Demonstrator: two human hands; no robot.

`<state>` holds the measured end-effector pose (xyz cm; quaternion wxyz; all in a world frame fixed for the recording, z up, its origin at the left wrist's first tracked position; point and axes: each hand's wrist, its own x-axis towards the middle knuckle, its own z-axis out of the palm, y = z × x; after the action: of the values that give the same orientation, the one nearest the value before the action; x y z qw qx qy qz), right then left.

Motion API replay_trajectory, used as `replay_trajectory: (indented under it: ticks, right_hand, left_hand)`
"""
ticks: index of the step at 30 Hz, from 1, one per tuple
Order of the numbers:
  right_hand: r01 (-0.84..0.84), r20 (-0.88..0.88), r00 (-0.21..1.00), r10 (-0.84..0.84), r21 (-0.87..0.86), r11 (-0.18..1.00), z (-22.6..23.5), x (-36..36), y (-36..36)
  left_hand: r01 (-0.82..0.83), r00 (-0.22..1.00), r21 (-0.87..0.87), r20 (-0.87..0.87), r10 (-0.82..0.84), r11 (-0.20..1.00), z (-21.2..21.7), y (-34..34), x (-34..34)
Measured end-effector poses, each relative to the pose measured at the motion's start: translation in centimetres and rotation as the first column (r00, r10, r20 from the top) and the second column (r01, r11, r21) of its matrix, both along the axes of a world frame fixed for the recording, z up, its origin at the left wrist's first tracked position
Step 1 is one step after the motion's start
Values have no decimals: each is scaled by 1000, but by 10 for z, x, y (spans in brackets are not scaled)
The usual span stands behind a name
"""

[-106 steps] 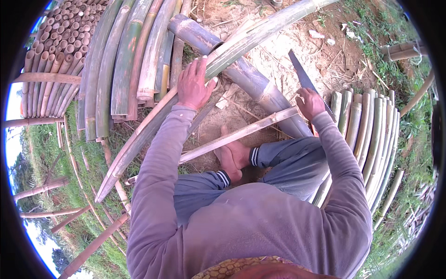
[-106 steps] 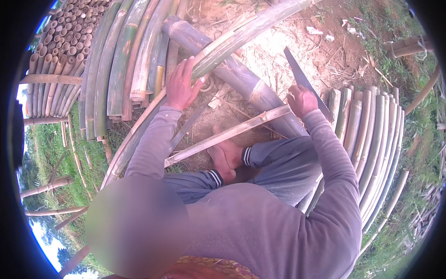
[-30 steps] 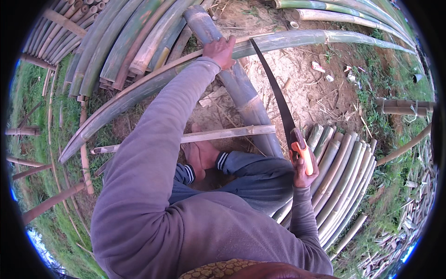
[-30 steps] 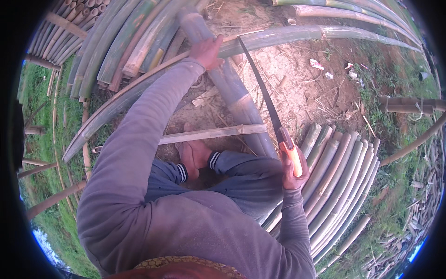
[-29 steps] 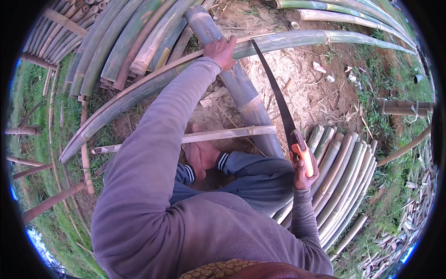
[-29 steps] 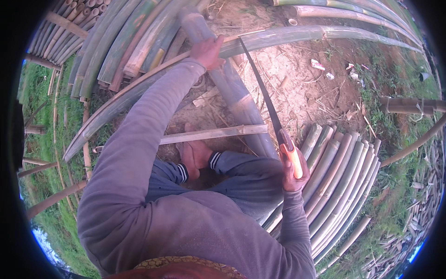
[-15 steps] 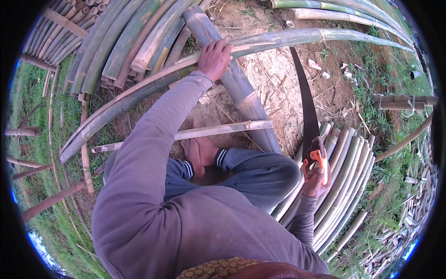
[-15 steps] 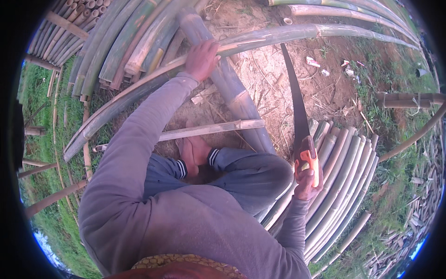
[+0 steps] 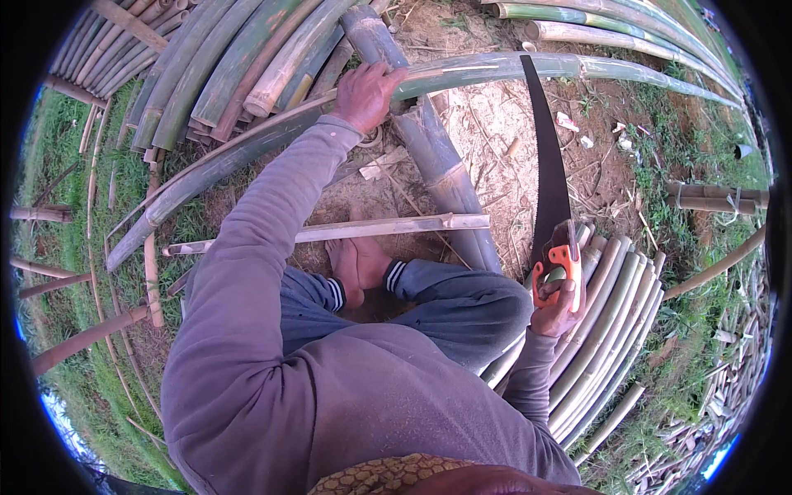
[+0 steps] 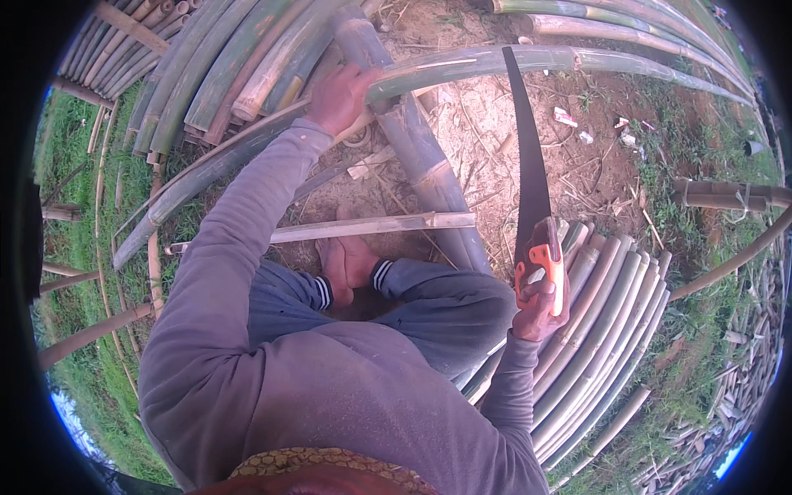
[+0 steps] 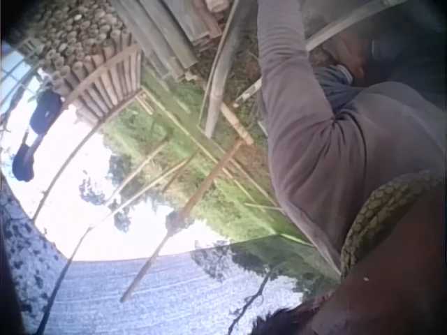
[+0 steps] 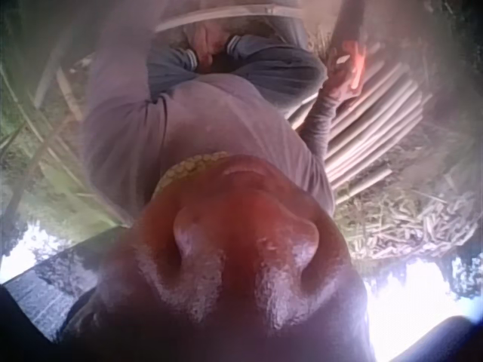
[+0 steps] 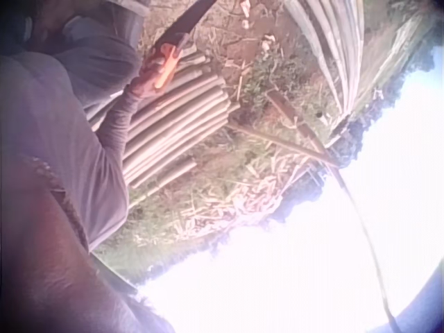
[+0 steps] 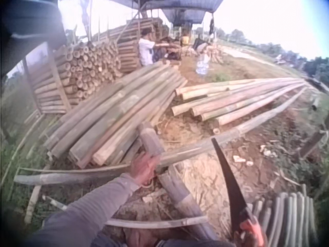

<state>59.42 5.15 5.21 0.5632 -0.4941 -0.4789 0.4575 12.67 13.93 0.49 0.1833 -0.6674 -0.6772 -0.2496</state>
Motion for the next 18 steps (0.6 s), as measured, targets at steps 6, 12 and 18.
replay_trajectory:
  ticks: [6, 12, 18]
  right_hand:
    - [45, 89, 995, -42, -35, 998, -12, -2, 0]
    - [49, 88, 995, -51, 22, 999, -17, -13, 8]
    - [38, 129, 991, -44, 49, 998, -25, -8, 26]
  left_hand:
    - [131, 990, -426, 7, -142, 895, -7, -30, 18]
    - [345, 937, -515, 138, -322, 785, 51, -62, 99]
    - [359, 918, -605, 92, -386, 711, 70, -70, 150]
